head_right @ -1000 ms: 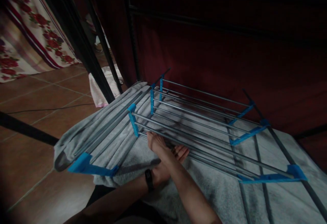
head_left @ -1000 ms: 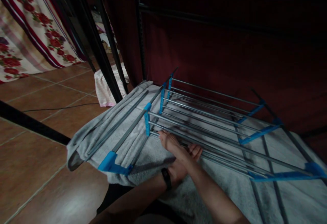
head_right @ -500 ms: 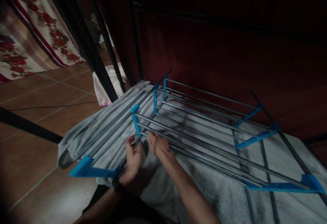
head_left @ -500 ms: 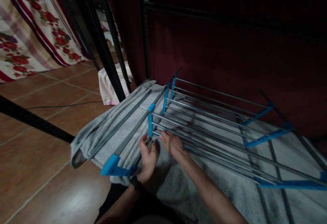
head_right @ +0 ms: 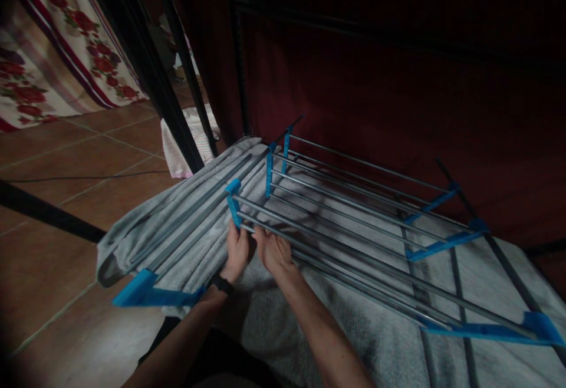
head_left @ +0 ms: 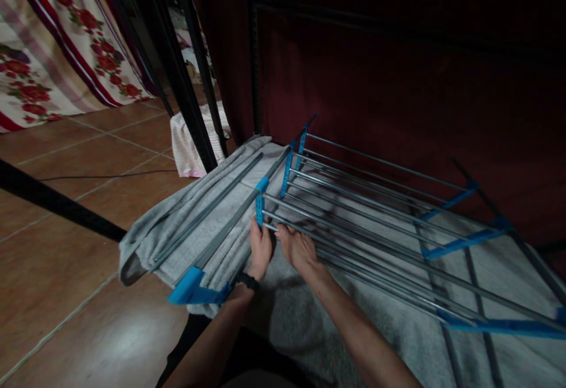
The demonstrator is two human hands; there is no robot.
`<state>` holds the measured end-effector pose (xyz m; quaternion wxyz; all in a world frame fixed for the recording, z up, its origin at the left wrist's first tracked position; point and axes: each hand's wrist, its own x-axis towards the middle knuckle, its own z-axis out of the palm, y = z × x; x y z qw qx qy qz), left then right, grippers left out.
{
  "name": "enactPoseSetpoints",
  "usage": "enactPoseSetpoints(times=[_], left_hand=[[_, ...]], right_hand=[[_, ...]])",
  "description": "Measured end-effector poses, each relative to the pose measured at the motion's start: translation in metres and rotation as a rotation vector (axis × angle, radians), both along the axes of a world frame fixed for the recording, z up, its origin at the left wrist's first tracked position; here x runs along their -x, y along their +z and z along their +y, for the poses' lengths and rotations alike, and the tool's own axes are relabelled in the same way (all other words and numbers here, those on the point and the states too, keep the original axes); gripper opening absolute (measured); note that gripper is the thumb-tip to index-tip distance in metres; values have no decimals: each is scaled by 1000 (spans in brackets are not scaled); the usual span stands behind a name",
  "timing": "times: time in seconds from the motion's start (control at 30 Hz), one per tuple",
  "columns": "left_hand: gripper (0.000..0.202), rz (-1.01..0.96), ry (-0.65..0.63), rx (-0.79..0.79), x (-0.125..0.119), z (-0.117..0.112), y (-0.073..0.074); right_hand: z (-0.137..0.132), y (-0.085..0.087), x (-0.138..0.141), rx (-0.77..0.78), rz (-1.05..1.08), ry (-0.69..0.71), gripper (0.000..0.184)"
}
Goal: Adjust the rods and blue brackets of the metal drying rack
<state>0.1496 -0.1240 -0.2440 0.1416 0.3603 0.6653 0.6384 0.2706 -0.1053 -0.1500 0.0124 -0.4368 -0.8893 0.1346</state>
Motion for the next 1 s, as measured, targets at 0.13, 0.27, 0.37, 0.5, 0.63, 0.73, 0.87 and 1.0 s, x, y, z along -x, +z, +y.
enactPoseSetpoints(times=[0.13, 0.27, 0.37, 0.5, 0.63, 0.73, 0.87, 1.0], left_hand=[[16, 2, 13, 25, -3, 0, 1], [13, 0, 27, 28, -3, 2, -2], [10, -1, 41, 23, -2, 3, -4], [10, -1, 56, 11, -3, 5, -6], [9, 5, 59, 5, -3, 5, -6], [9, 11, 68, 11, -3, 5, -7], [10, 28, 91, 18, -3, 6, -9], [10, 55, 63, 27, 2, 6, -5]], right_hand=[[0, -1, 0, 7, -15, -1, 35], [1, -4, 0, 15, 24, 8, 33], [2, -6, -1, 15, 28, 9, 33], [3, -5, -1, 10, 27, 20, 33], [3, 0, -1, 10, 39, 30, 34], [4, 4, -2, 21, 39, 39, 37], [6, 6, -1, 23, 52, 49, 37], [3, 3, 1, 35, 42, 27, 40]])
